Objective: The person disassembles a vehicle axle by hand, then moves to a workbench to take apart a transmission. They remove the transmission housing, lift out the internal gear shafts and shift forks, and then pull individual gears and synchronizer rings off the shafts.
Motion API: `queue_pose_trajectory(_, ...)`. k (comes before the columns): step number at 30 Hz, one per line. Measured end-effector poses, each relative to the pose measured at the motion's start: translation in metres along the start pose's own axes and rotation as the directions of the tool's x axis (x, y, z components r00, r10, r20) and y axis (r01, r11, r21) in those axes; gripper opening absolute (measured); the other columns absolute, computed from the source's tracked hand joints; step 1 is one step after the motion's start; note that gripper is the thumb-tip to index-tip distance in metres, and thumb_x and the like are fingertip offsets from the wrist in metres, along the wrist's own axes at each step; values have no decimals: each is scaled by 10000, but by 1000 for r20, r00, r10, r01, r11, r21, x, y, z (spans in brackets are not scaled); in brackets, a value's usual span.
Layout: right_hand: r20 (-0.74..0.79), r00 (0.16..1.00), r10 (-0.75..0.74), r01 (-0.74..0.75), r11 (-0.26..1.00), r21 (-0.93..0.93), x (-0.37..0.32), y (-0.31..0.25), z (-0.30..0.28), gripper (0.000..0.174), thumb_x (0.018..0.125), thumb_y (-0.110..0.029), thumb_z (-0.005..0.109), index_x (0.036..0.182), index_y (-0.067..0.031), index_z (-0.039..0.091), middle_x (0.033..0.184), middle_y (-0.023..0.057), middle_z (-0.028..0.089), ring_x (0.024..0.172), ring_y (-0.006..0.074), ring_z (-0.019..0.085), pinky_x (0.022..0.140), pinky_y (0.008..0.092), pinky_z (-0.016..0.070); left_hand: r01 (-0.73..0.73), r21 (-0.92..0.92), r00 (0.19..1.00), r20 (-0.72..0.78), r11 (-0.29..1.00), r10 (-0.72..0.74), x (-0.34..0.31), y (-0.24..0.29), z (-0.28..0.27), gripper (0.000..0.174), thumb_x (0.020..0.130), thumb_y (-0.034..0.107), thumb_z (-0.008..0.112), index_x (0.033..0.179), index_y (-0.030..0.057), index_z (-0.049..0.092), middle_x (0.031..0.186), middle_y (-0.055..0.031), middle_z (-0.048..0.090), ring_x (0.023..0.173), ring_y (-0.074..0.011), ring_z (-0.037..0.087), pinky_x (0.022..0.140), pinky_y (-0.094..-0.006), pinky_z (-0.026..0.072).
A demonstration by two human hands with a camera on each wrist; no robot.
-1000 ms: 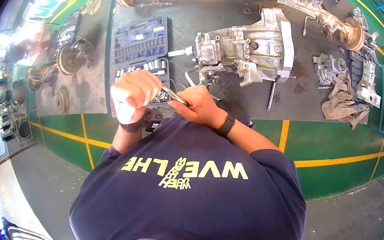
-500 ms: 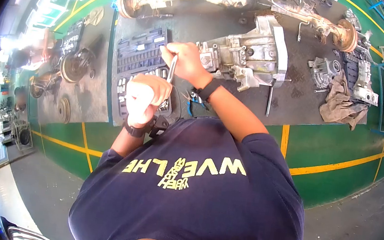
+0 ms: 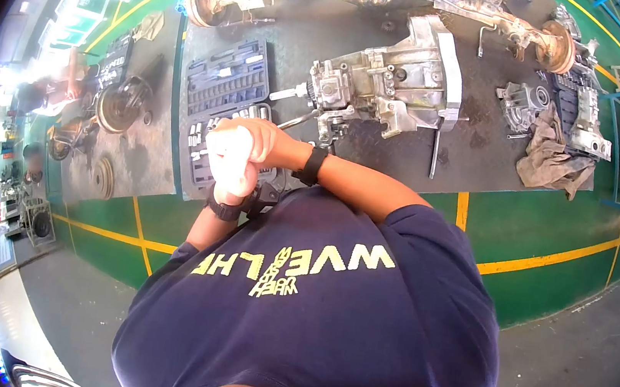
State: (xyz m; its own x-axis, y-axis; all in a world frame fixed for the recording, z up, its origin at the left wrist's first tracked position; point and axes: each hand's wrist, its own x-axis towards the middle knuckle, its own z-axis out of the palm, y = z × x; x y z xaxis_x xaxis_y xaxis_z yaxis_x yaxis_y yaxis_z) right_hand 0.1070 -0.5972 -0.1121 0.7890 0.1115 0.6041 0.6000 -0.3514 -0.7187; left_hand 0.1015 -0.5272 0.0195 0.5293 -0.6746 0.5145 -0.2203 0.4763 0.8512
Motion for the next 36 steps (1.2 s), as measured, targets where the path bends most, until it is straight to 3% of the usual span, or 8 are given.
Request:
queue_pose_trajectory(4, 178, 883, 434, -434, 900, -43, -18, -39, -11, 264, 876, -261, 643, 781, -15, 637, 740, 235, 616, 709, 446, 599, 656, 483, 483, 164, -299, 949, -213, 940, -233, 25, 1, -47, 491, 1074, 245, 438, 617, 92, 349, 527, 18, 248, 463, -143, 236, 507, -335, 251)
queue_pose_trajectory(11, -243, 913, 328, -350, 935, -53, -27, -46, -95, 236, 822, -116, 718, 645, -38, 582, 525, 106, 481, 464, 130, 480, 472, 327, 381, 180, -232, 965, -148, 956, -218, 17, 8, -44, 535, 1096, 265, 385, 592, 107, 302, 530, 16, 258, 474, -127, 213, 508, -337, 216)
queue_pose_trajectory(16, -476, 872, 116, -241, 948, -210, 29, 6, -91, 291, 858, -105, 693, 649, -28, 507, 538, 93, 461, 472, 210, 457, 475, 343, 381, 219, -171, 972, -51, 961, -231, 17, 9, -2, 506, 1068, 182, 438, 588, 81, 312, 539, -1, 300, 481, -141, 254, 513, -344, 226)
queue_pose_trajectory(21, -254, 967, 4, -18, 999, -51, 8, 37, 31, 323, 826, -305, 708, 729, -5, 637, 772, 198, 644, 688, 358, 659, 607, 464, 493, 178, -156, 975, -108, 972, -195, 19, 6, -11, 515, 1071, 194, 436, 584, 79, 313, 531, -2, 290, 478, -142, 255, 510, -344, 226)
queue_pose_trajectory(24, 306, 850, 428, -381, 902, -205, -25, -51, -32, 265, 819, -279, 718, 762, -23, 683, 702, 193, 650, 683, 386, 666, 630, 447, 523, 224, -248, 959, -114, 942, -258, 16, 12, -36, 508, 1075, 206, 432, 594, 85, 324, 521, 7, 273, 482, -146, 254, 523, -344, 235)
queue_pose_trajectory(26, 126, 838, 531, -535, 845, -4, -36, -69, -86, 236, 826, -263, 723, 765, -38, 687, 637, 194, 616, 656, 398, 649, 610, 438, 516, 224, -199, 958, -133, 954, -253, 7, 18, -35, 513, 1066, 212, 462, 587, 72, 343, 527, 0, 313, 487, -149, 291, 522, -339, 245)
queue_pose_trajectory(30, -393, 870, 296, -364, 925, -110, 15, -10, -98, 365, 901, -173, 708, 640, -26, 497, 560, 157, 401, 495, 305, 357, 484, 404, 347, 242, -130, 969, -22, 961, -247, 4, 14, -8, 524, 1027, 214, 561, 578, 36, 360, 536, 2, 381, 485, -110, 315, 489, -304, 210)
queue_pose_trajectory(36, -165, 981, 100, -90, 994, 67, 28, -22, -31, 313, 921, -217, 650, 695, -43, 521, 626, 113, 519, 576, 270, 528, 557, 373, 431, 183, 78, 983, -21, 980, -182, 0, -3, -10, 483, 1018, 210, 548, 608, 56, 343, 544, -6, 329, 478, -139, 289, 512, -321, 230)
